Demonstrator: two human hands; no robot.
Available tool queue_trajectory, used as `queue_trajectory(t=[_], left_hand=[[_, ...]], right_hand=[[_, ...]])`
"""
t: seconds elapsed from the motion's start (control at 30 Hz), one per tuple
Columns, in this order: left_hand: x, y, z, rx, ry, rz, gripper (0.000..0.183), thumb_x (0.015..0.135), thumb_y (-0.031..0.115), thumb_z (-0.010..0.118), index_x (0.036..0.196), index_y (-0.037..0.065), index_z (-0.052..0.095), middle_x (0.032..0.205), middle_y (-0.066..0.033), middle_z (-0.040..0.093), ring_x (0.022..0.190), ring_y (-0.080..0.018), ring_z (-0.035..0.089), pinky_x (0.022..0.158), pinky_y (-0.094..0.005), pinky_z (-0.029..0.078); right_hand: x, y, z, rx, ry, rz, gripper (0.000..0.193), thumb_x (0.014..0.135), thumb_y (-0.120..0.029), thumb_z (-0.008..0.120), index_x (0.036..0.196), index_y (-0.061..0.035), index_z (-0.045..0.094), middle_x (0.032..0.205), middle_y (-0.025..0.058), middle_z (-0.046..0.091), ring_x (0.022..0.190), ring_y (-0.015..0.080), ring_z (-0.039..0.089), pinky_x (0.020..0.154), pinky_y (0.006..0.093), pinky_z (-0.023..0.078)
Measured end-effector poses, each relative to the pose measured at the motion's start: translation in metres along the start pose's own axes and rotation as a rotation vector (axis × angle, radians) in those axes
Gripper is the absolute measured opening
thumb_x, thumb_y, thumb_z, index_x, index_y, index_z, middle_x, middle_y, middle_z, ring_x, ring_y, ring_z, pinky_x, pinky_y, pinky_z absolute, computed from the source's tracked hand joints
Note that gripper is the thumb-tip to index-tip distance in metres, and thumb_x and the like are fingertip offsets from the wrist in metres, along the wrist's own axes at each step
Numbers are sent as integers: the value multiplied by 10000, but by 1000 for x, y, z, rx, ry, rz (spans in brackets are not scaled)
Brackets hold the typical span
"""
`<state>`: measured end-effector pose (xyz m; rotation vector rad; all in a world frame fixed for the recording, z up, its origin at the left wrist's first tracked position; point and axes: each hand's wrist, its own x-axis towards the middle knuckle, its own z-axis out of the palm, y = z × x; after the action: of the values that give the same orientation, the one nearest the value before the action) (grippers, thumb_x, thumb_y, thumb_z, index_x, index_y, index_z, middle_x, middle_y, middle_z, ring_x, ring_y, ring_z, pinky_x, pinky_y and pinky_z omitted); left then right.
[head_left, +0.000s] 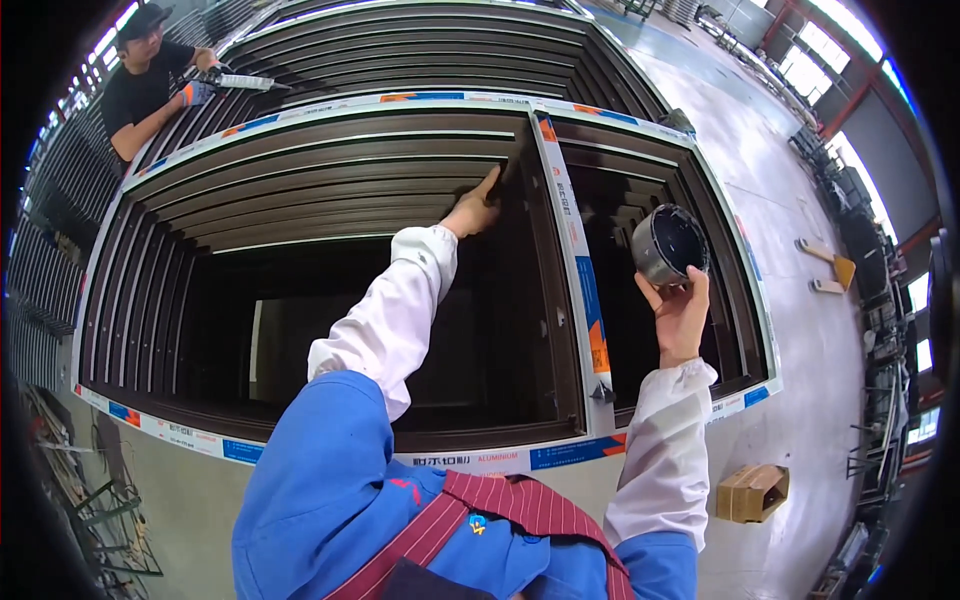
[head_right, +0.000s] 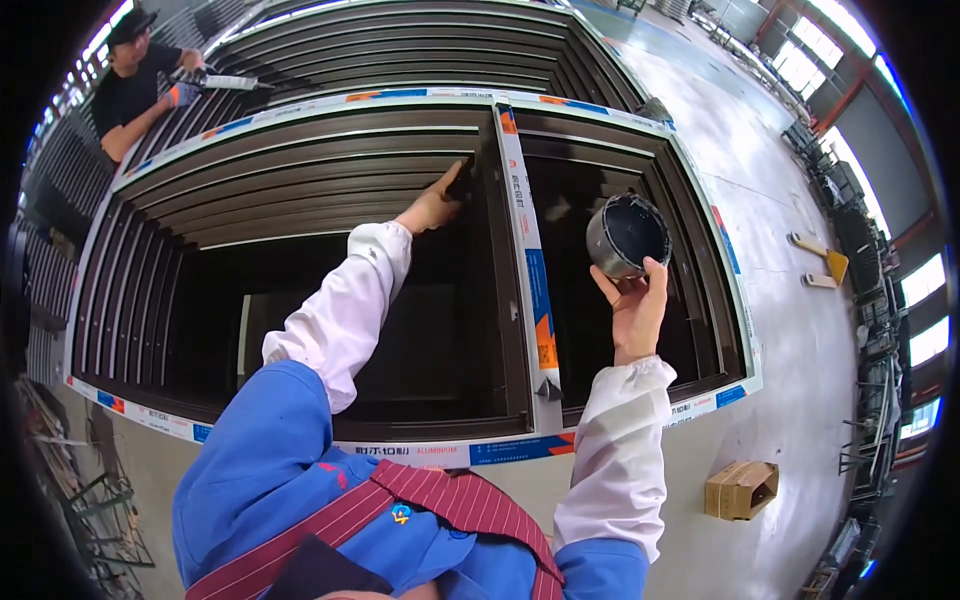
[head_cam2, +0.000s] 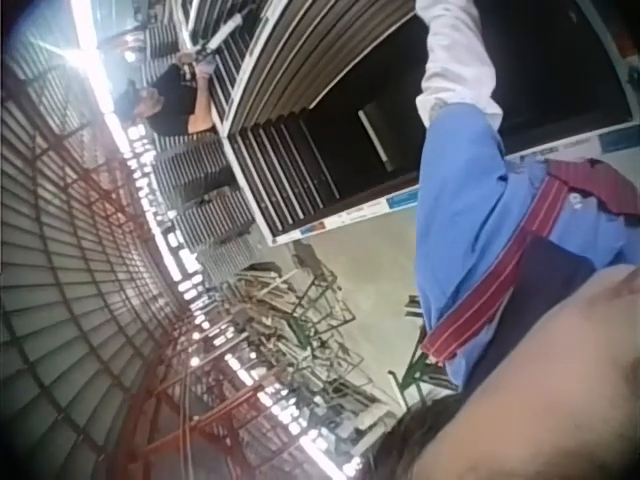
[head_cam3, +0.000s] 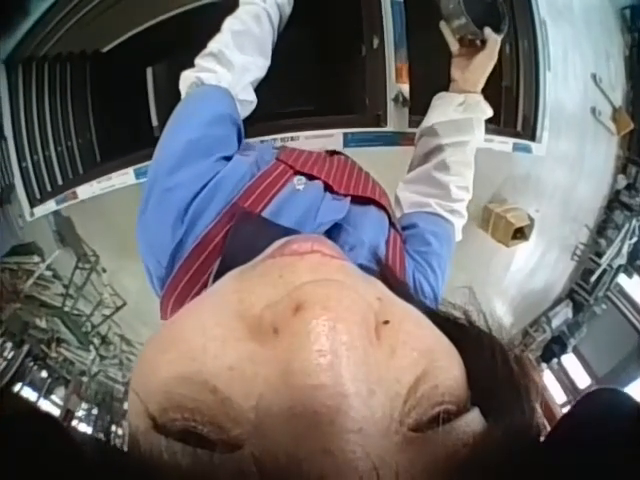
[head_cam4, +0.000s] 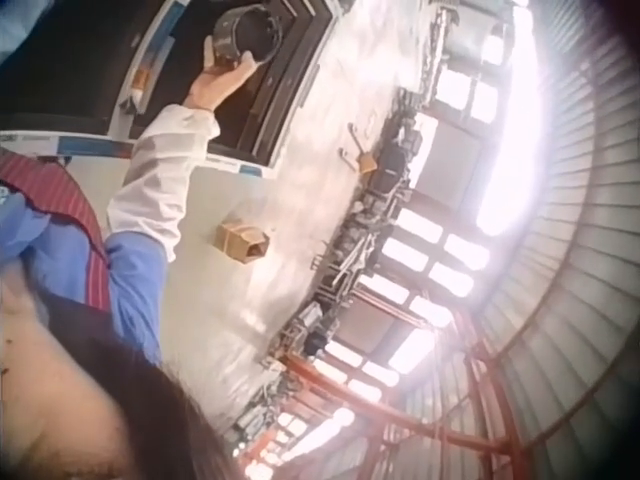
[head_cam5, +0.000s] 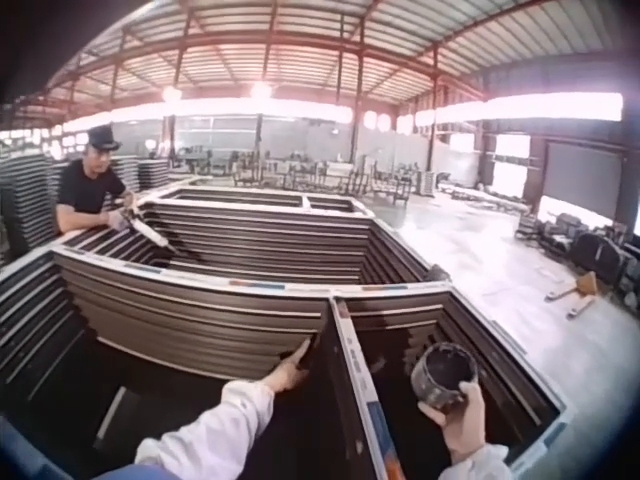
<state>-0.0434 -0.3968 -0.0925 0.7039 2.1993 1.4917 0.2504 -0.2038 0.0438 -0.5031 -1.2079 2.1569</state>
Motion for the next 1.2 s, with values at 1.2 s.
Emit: queue_trajectory(t=[1.2], left_hand=[[-55,68,-15,293,-134,-78,930,734,12,482,1496,234,-5,1084,-250,621,976,-351,633,834,-406,500]], right_hand=[[17,10,-26,-37,-74,71,408,806,-238,579,1138,-8,522,1143,143,538,1067,311,538,917,530,508]])
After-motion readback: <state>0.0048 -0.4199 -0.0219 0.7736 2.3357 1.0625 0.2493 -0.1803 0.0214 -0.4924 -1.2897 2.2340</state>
